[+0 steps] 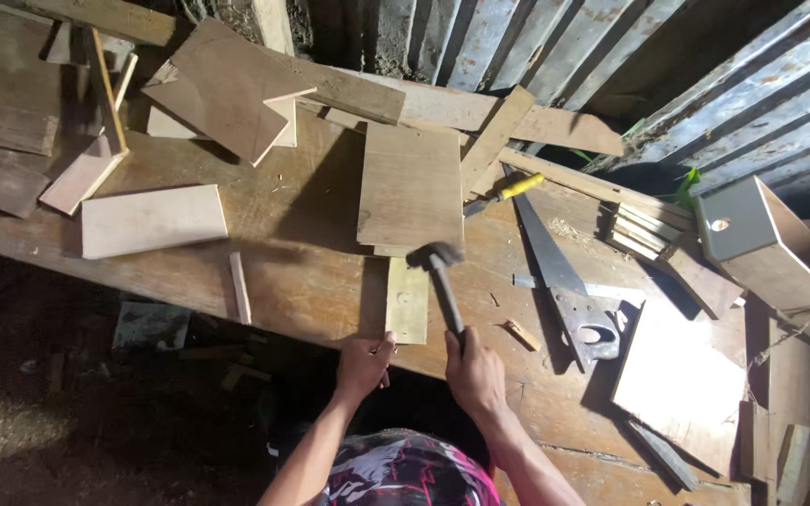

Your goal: The person assembles a small wooden structure by hammering nails into wooden pieces on a workbench. They repeatedly position pieces, insert nails, and strike them with a hammer, occasionally adjusting the wood to align components.

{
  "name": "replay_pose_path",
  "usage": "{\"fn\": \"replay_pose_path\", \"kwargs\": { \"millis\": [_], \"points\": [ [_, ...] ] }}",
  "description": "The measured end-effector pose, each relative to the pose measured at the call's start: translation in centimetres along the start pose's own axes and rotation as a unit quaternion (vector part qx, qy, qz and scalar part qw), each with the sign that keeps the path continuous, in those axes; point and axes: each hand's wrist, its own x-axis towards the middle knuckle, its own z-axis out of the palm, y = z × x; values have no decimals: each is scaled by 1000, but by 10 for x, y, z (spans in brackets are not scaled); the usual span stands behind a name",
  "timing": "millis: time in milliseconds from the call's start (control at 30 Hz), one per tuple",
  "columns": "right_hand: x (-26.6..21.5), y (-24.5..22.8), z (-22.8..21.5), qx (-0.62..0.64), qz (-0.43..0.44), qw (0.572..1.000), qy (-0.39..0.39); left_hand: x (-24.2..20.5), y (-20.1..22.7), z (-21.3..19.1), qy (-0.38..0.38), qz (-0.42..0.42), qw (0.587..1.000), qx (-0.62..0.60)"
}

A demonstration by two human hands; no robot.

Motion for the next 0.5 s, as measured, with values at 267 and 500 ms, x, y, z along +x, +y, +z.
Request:
{"fn": "replay_pose_path", "kwargs": {
  "millis": [267, 500],
  "points": [
    [-2, -3, -3, 31, -95, 968, 231, 3, 4, -1, 7, -31, 999, 25],
    [1, -9, 13, -76, -19, 996, -30, 0, 4, -1, 1, -53, 996, 66]
  ]
}}
